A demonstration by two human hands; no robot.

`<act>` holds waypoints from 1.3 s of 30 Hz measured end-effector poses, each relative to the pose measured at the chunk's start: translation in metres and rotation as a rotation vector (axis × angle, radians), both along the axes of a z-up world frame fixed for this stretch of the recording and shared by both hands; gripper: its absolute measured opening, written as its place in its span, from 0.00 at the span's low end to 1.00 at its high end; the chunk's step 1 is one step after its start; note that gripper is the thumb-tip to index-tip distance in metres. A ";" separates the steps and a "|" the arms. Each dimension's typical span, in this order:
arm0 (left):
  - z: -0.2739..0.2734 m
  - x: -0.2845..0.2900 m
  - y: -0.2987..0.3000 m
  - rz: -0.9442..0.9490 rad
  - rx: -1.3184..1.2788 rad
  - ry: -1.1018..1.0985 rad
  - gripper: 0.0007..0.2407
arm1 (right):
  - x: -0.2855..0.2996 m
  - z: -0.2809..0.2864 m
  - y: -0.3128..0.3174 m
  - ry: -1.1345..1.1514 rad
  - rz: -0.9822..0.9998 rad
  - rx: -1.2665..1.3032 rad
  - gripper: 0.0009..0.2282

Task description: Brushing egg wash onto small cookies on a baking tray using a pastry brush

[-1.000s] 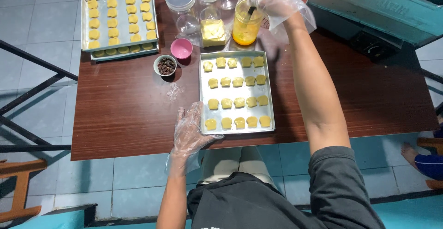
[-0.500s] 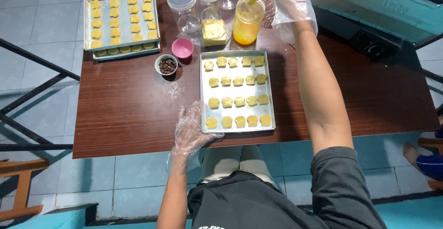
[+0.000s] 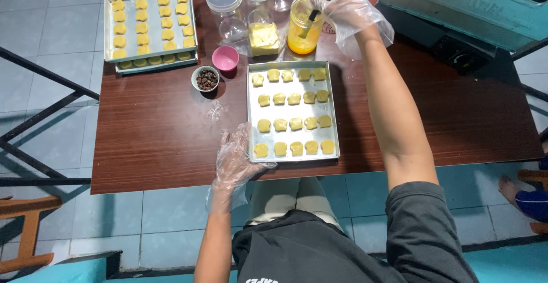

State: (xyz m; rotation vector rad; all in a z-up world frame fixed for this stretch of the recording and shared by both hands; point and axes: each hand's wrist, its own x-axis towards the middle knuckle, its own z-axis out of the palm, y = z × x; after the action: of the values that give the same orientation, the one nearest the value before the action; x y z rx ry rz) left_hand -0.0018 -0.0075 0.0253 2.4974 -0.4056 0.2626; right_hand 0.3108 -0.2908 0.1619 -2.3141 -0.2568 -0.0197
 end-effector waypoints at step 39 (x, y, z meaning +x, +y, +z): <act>-0.021 0.002 0.006 0.043 0.112 0.078 0.48 | -0.302 -0.098 0.015 0.353 -0.331 0.736 0.13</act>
State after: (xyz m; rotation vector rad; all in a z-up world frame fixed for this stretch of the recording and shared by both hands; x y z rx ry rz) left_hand -0.0001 -0.0017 0.0044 2.6188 -0.3440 0.1624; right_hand 0.0088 -0.2754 0.0643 -1.5653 0.2781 0.1109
